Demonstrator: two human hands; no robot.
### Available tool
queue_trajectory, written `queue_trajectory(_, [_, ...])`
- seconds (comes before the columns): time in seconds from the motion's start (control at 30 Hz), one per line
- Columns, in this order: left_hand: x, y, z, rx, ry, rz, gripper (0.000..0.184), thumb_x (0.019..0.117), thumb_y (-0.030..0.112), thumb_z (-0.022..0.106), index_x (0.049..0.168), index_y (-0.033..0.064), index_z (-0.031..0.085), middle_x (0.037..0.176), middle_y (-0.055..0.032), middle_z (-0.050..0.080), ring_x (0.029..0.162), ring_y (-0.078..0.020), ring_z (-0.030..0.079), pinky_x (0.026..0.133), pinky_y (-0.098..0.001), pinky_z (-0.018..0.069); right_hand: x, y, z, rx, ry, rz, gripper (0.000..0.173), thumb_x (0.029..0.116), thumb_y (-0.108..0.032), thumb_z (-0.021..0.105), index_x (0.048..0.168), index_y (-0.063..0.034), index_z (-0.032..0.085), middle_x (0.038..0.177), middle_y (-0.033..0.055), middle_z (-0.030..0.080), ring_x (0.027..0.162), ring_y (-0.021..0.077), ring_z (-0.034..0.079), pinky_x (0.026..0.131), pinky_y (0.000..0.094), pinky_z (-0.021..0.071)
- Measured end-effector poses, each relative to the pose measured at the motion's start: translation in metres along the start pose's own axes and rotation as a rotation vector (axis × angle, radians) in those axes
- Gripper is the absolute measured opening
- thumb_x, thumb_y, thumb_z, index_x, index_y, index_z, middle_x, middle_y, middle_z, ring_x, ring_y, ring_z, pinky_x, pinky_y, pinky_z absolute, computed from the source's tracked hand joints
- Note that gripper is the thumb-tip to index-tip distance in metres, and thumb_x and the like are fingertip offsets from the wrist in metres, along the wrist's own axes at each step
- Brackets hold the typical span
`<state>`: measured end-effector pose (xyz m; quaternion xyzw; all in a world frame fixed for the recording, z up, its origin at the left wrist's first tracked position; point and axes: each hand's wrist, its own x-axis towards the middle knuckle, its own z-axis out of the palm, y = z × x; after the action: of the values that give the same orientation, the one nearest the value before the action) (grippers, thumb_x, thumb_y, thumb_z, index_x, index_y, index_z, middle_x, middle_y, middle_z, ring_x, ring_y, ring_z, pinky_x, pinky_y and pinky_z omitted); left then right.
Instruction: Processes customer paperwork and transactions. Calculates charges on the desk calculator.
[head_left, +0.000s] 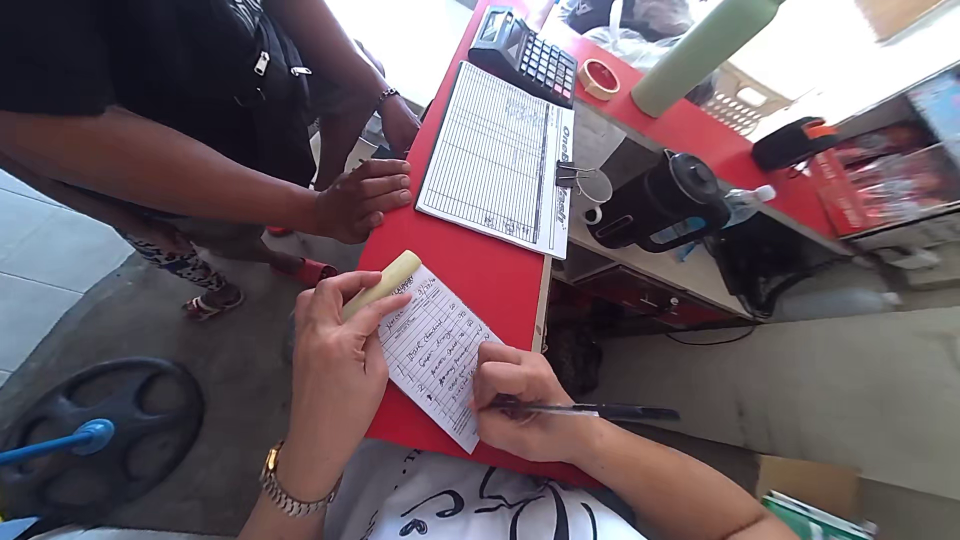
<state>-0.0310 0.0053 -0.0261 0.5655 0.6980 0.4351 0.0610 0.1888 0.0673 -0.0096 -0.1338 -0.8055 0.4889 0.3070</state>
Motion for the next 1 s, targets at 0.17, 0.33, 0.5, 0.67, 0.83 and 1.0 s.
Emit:
queue_trajectory(0.17, [0.0005, -0.0005, 0.0003, -0.002, 0.001, 0.01, 0.035, 0.0987, 0.009, 0.049, 0.11, 0.0216, 0.08, 0.132, -0.0097, 0.062, 0.123, -0.0267, 0.053, 0.1, -0.0424, 0.0437, 0.001, -0.0003, -0.0002, -0.011, -0.027, -0.023, 0.011, 0.0811, 0.001, 0.065, 0.073, -0.0003, 0.057, 0.073, 0.0071, 0.051, 0.07, 0.0084, 0.05, 0.059, 0.0176, 0.039])
queue_trajectory(0.33, [0.0004, -0.0003, -0.0001, 0.003, 0.0, 0.005, 0.036, 0.0983, 0.009, 0.049, 0.11, 0.0216, 0.08, 0.131, -0.0096, 0.062, 0.124, -0.0267, 0.053, 0.101, -0.0427, 0.0435, 0.0017, -0.0002, -0.0008, -0.001, -0.012, -0.001, 0.009, 0.0813, 0.002, 0.065, 0.075, 0.0001, 0.059, 0.076, 0.0073, 0.053, 0.073, 0.0076, 0.052, 0.062, 0.0166, 0.0406])
queue_trajectory(0.5, [0.0002, 0.0001, -0.0003, 0.005, -0.004, 0.003, 0.036, 0.0986, 0.009, 0.049, 0.11, 0.0215, 0.08, 0.132, -0.0101, 0.062, 0.124, -0.027, 0.053, 0.1, -0.0428, 0.0435, 0.003, 0.0001, -0.0027, 0.002, -0.043, -0.028, 0.01, 0.0807, 0.002, 0.065, 0.073, 0.0006, 0.059, 0.073, 0.0076, 0.052, 0.071, 0.0089, 0.051, 0.061, 0.0179, 0.0396])
queue_trajectory(0.67, [0.0004, -0.0006, -0.0005, 0.003, -0.009, 0.008, 0.036, 0.0984, 0.009, 0.048, 0.111, 0.0221, 0.08, 0.131, -0.0099, 0.062, 0.124, -0.0272, 0.053, 0.101, -0.0431, 0.0433, 0.0018, 0.0002, -0.0026, -0.007, -0.009, -0.014, 0.012, 0.0816, 0.002, 0.063, 0.072, -0.0002, 0.056, 0.074, 0.0072, 0.051, 0.072, 0.0086, 0.05, 0.061, 0.018, 0.0389])
queue_trajectory(0.83, [0.0007, -0.0006, -0.0003, -0.001, -0.006, 0.005, 0.036, 0.0976, 0.008, 0.049, 0.109, 0.0218, 0.08, 0.131, -0.0104, 0.062, 0.123, -0.0284, 0.054, 0.101, -0.0449, 0.0433, 0.0008, -0.0001, -0.0019, -0.016, 0.035, 0.006, 0.011, 0.0828, 0.002, 0.062, 0.074, -0.0008, 0.055, 0.076, 0.0067, 0.052, 0.073, 0.0077, 0.051, 0.063, 0.0171, 0.0409])
queue_trajectory(1.0, [0.0004, -0.0018, 0.0008, 0.008, 0.0, 0.003, 0.036, 0.0982, 0.009, 0.048, 0.109, 0.0227, 0.08, 0.131, -0.01, 0.062, 0.123, -0.0274, 0.054, 0.1, -0.0436, 0.044, 0.0018, -0.0013, -0.0005, -0.077, 0.02, -0.021, 0.013, 0.0815, 0.002, 0.062, 0.071, -0.0004, 0.055, 0.074, 0.0073, 0.05, 0.071, 0.0085, 0.049, 0.06, 0.0172, 0.0384])
